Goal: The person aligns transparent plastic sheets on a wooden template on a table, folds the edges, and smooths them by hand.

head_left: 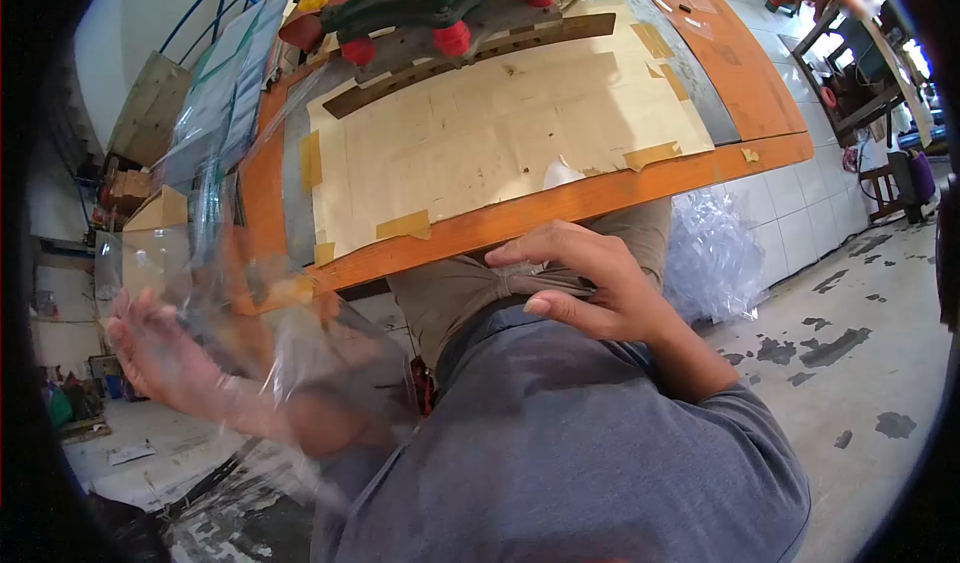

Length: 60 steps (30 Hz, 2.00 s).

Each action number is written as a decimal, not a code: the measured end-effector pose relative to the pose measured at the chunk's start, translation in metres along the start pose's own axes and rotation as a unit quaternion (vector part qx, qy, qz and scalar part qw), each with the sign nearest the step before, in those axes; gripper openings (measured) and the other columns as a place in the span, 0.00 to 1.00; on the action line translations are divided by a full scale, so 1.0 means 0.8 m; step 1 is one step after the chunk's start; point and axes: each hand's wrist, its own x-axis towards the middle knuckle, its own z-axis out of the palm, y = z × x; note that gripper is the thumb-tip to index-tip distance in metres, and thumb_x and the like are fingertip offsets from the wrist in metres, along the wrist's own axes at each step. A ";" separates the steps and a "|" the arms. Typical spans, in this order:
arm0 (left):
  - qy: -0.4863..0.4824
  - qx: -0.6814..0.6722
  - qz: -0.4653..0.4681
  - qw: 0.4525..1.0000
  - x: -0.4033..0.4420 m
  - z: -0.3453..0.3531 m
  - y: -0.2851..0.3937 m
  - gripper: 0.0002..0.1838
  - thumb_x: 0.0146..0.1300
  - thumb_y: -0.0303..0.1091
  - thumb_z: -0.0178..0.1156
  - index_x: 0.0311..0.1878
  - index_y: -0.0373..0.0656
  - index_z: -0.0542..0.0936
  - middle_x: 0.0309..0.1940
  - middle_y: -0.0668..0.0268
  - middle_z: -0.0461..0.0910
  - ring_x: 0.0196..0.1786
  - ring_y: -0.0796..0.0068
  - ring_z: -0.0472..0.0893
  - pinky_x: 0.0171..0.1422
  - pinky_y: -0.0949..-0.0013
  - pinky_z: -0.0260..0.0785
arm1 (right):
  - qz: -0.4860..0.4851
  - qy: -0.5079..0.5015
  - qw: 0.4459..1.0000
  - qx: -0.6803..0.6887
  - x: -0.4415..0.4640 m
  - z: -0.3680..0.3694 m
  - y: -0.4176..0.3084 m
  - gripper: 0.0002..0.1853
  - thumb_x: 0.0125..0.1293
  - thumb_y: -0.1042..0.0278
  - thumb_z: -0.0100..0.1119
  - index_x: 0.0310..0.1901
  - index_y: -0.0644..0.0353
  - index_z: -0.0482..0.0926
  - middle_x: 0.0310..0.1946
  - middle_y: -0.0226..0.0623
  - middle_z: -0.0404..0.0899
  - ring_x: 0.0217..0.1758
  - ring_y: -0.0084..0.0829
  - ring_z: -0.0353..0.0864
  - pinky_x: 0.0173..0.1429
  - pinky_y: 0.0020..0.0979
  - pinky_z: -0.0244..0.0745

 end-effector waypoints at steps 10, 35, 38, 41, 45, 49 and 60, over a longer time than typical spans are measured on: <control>0.094 0.241 0.103 0.960 -0.063 0.165 -0.049 0.20 0.80 0.44 0.61 0.55 0.31 0.85 0.32 0.59 0.89 0.29 0.82 0.82 0.30 0.81 0.65 | 0.055 0.072 0.995 0.050 0.015 0.001 0.003 0.26 0.79 0.64 0.62 0.74 0.60 0.71 0.67 0.43 0.82 0.68 0.34 0.82 0.66 0.36 0.78; -0.004 0.140 0.067 0.988 -0.094 0.122 -0.094 0.21 0.76 0.46 0.66 0.50 0.32 0.84 0.36 0.55 0.88 0.27 0.70 0.85 0.27 0.73 0.74 | 0.011 0.111 0.937 0.332 0.049 -0.022 0.005 0.08 0.77 0.69 0.66 0.49 0.62 0.81 0.45 0.28 0.83 0.51 0.17 0.80 0.59 0.24 0.75; -0.063 0.134 0.074 0.986 -0.100 0.109 -0.093 0.22 0.75 0.48 0.66 0.47 0.33 0.84 0.39 0.55 0.88 0.24 0.66 0.86 0.22 0.73 0.72 | -0.016 0.206 0.942 0.263 0.052 -0.029 0.012 0.06 0.76 0.71 0.67 0.48 0.63 0.81 0.44 0.28 0.83 0.50 0.18 0.80 0.58 0.23 0.75; -0.115 0.104 0.052 0.987 -0.106 0.098 -0.095 0.23 0.74 0.49 0.67 0.49 0.33 0.83 0.42 0.53 0.89 0.28 0.62 0.88 0.24 0.72 0.75 | -0.065 0.251 0.936 0.238 0.061 -0.033 0.016 0.06 0.76 0.73 0.66 0.48 0.63 0.81 0.44 0.29 0.84 0.50 0.19 0.80 0.59 0.24 0.75; -0.179 -0.025 -0.063 0.981 -0.117 0.085 -0.097 0.26 0.77 0.51 0.62 0.68 0.43 0.80 0.68 0.47 0.79 0.67 0.52 0.82 0.66 0.42 0.80 | -0.080 0.266 0.925 0.258 0.066 -0.031 0.020 0.07 0.76 0.73 0.66 0.50 0.64 0.81 0.45 0.30 0.84 0.51 0.19 0.81 0.60 0.25 0.76; -0.284 -0.275 -0.140 0.908 -0.147 0.128 -0.096 0.33 0.79 0.59 0.54 0.81 0.55 0.69 0.88 0.57 0.49 0.89 0.51 0.47 0.80 0.18 0.48 | -0.043 0.291 0.914 0.279 0.063 -0.025 0.014 0.08 0.77 0.70 0.66 0.51 0.62 0.80 0.46 0.29 0.84 0.51 0.19 0.80 0.60 0.25 0.76; -0.488 -0.323 -0.390 0.711 -0.195 0.237 -0.104 0.36 0.73 0.39 0.66 0.80 0.40 0.67 0.79 0.42 0.66 0.82 0.46 0.66 0.79 0.44 0.66 | -0.070 0.221 0.948 0.218 0.066 0.002 0.012 0.12 0.78 0.65 0.65 0.56 0.62 0.81 0.52 0.32 0.84 0.52 0.22 0.81 0.59 0.28 0.75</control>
